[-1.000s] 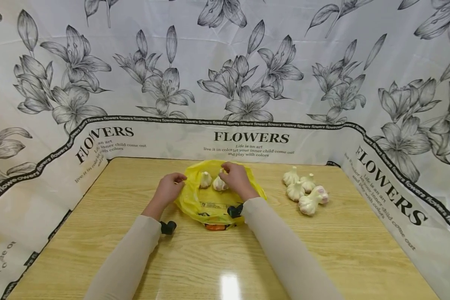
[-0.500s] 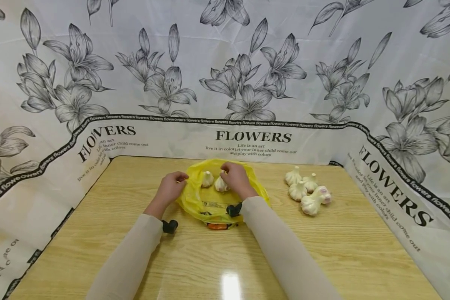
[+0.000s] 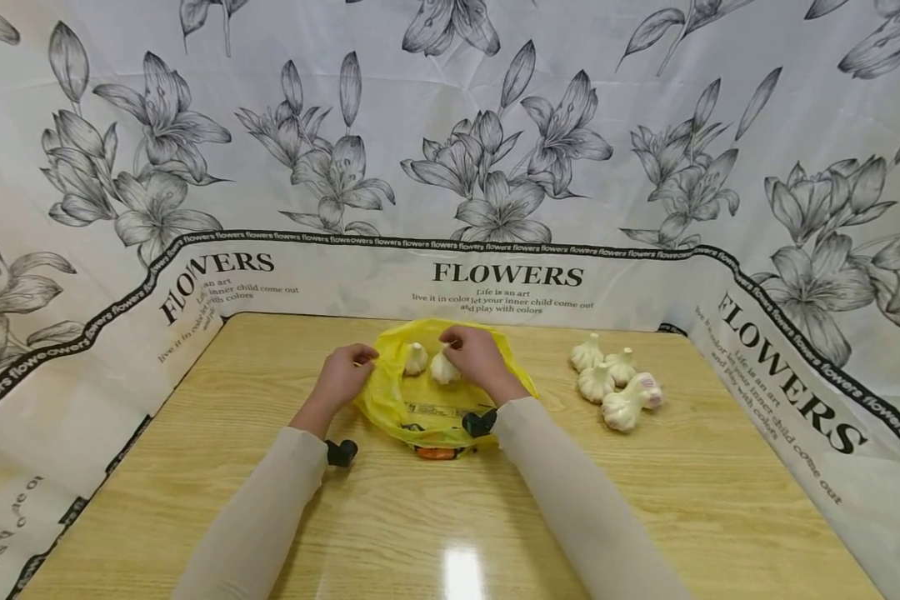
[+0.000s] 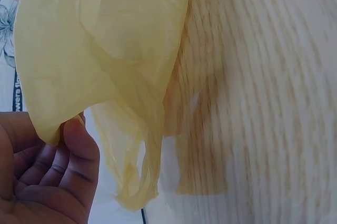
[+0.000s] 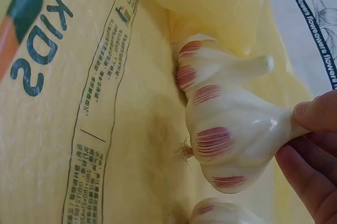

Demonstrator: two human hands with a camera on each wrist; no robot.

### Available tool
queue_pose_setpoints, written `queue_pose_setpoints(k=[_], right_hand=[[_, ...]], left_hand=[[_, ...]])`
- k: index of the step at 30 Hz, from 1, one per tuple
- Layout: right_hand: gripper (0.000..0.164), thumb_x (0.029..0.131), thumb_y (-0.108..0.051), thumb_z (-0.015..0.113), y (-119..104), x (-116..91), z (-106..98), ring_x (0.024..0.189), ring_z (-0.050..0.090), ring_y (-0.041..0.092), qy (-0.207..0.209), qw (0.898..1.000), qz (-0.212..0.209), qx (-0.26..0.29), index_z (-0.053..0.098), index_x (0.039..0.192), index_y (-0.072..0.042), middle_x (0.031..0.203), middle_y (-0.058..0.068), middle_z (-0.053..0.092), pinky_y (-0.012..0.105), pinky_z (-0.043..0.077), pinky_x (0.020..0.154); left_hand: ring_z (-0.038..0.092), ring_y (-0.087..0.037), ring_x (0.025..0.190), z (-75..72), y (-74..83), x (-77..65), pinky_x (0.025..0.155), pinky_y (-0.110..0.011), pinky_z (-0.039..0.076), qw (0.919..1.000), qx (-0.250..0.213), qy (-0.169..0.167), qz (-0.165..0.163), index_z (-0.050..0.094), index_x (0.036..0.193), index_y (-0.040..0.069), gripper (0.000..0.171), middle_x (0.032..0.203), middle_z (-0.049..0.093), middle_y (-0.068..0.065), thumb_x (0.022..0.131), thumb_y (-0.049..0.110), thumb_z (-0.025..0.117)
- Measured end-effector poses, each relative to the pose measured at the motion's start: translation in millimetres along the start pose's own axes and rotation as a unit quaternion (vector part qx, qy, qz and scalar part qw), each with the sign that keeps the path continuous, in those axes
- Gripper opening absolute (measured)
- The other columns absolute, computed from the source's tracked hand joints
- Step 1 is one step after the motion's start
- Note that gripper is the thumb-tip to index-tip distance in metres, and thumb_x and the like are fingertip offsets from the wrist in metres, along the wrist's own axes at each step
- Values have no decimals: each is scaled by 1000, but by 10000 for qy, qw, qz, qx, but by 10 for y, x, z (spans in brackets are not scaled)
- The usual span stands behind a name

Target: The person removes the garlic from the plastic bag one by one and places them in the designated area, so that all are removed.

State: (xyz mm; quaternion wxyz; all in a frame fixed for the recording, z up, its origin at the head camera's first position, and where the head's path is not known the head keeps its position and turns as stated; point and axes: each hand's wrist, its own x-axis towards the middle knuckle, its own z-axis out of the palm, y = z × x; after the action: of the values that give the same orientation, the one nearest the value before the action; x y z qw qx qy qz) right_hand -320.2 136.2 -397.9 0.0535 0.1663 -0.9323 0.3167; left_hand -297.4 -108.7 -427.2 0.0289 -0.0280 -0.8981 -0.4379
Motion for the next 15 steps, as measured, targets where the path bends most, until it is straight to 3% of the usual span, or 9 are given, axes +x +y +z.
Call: queue_pose_setpoints(k=[15], right_hand=[[25,94,-17,60,-85,-157,-330,101,67,23,127,9989,-413,-185,68,117,-9,113,6,70,39,54,88]], left_hand=[[58,-28,102,3,19,-21,86,-40,51,10000,3,-1,-45,65,117,6,24,111,64,-13,97,11,54]])
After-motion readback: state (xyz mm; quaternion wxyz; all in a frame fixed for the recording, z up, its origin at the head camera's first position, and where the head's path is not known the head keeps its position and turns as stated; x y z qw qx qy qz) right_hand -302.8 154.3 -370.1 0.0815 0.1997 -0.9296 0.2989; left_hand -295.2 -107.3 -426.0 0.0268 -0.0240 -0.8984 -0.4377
